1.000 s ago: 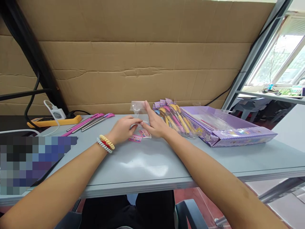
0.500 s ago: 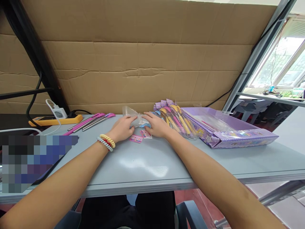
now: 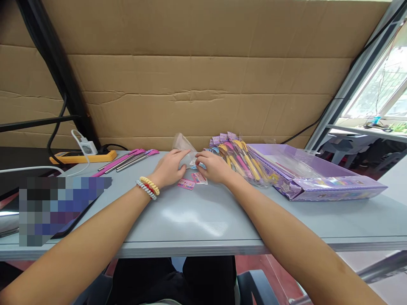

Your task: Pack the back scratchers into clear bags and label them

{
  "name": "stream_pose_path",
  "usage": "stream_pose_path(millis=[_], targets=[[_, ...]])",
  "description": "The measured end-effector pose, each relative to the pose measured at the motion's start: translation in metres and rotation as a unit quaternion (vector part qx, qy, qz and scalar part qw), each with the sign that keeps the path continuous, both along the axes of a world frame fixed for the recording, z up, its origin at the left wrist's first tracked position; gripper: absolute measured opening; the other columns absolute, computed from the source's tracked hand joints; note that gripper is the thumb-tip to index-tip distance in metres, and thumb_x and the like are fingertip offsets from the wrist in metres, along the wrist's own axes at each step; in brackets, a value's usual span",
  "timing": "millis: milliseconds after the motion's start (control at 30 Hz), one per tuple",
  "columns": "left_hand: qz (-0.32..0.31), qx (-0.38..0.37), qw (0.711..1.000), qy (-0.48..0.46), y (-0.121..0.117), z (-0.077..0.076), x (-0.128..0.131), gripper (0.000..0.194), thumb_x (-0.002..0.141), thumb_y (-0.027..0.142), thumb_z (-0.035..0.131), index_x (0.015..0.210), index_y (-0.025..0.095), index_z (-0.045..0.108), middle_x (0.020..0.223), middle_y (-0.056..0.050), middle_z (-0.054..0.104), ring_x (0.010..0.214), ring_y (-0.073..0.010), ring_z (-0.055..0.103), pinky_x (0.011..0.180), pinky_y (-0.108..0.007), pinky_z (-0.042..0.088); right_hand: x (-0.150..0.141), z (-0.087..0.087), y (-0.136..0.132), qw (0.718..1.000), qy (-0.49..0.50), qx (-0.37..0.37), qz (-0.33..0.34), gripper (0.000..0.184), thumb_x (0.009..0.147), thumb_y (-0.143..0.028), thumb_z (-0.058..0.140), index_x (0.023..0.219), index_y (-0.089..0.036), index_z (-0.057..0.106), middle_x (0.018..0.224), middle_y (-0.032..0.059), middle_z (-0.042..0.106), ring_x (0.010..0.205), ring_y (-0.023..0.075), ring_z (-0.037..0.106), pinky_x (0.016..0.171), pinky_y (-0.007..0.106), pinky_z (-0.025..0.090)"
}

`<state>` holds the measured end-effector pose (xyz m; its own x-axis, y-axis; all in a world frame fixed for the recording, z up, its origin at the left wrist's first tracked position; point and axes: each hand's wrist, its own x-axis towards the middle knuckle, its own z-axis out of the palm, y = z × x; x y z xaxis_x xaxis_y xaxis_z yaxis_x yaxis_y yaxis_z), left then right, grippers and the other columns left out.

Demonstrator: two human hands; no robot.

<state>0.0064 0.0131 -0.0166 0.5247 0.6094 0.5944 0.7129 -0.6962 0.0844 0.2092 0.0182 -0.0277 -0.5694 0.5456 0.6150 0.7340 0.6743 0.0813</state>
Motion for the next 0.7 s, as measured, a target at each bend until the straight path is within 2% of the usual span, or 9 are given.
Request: stream_pose_path(millis=[167,267,333,400,500,700], targets=[[-0.045,0.127,0.991,-0.013,-0.009,0.008,0.003,0.056,0.081,0.016,0.044,0.137,0.012,0.04,0.133,-0.012,0.053,0.129,-0.0254,0.039,0.102,-0.04,0.033,-0.008,0.01,-0.008,0.996,0.073,0.056,0.009,0.015,0.084,-0.023,0.048,0.082,-0.022,0.063,0.114,0.0105,0.063,0.104,0.0234,0.059,0.088,0.04,0.049],[-0.071,0.143,0.987,-0.021,-0.014,0.01,0.008,0.053,0.082,0.018,0.043,0.134,0.014,0.044,0.134,-0.011,0.053,0.131,-0.0247,0.037,0.103,-0.04,0.031,-0.012,0.013,-0.011,0.994,0.092,0.065,0.015,0.015,0.083,-0.023,0.048,0.084,-0.022,0.063,0.113,0.0112,0.063,0.104,0.0234,0.058,0.088,0.04,0.049],[-0.039,0.094,0.994,-0.041,-0.013,0.008,0.011,0.048,0.082,0.021,0.045,0.129,0.014,0.05,0.125,-0.011,0.06,0.123,-0.0245,0.046,0.1,-0.038,0.035,-0.012,0.012,-0.012,0.996,0.073,0.046,0.011,0.013,0.081,-0.022,0.05,0.082,-0.021,0.063,0.112,0.0114,0.063,0.104,0.0244,0.058,0.088,0.04,0.049],[0.012,0.012,0.999,-0.049,-0.01,0.004,0.012,0.042,0.082,0.025,0.046,0.122,0.016,0.056,0.113,-0.011,0.066,0.11,-0.0248,0.056,0.094,-0.037,0.04,-0.01,0.009,-0.012,0.999,0.043,0.017,0.002,0.01,0.076,-0.019,0.051,0.076,-0.021,0.062,0.111,0.0115,0.063,0.104,0.0258,0.058,0.088,0.042,0.048],[0.062,-0.091,0.993,-0.034,-0.005,0.001,0.009,0.036,0.083,0.03,0.045,0.112,0.018,0.062,0.103,-0.011,0.07,0.098,-0.0259,0.062,0.086,-0.036,0.045,-0.008,0.005,-0.01,1.0,0.016,-0.025,0.006,0.009,0.07,-0.016,0.052,0.071,-0.02,0.06,0.11,0.0112,0.063,0.103,0.0262,0.058,0.085,0.041,0.049],[0.101,-0.179,0.974,-0.098,-0.003,0.003,0.006,0.032,0.081,0.032,0.048,0.102,0.018,0.067,0.104,-0.01,0.07,0.098,-0.0243,0.062,0.082,-0.033,0.046,-0.01,0.002,-0.009,0.996,0.016,-0.066,0.053,0.012,0.066,-0.013,0.051,0.073,-0.019,0.06,0.102,0.0112,0.066,0.096,0.0245,0.061,0.081,0.037,0.049]])
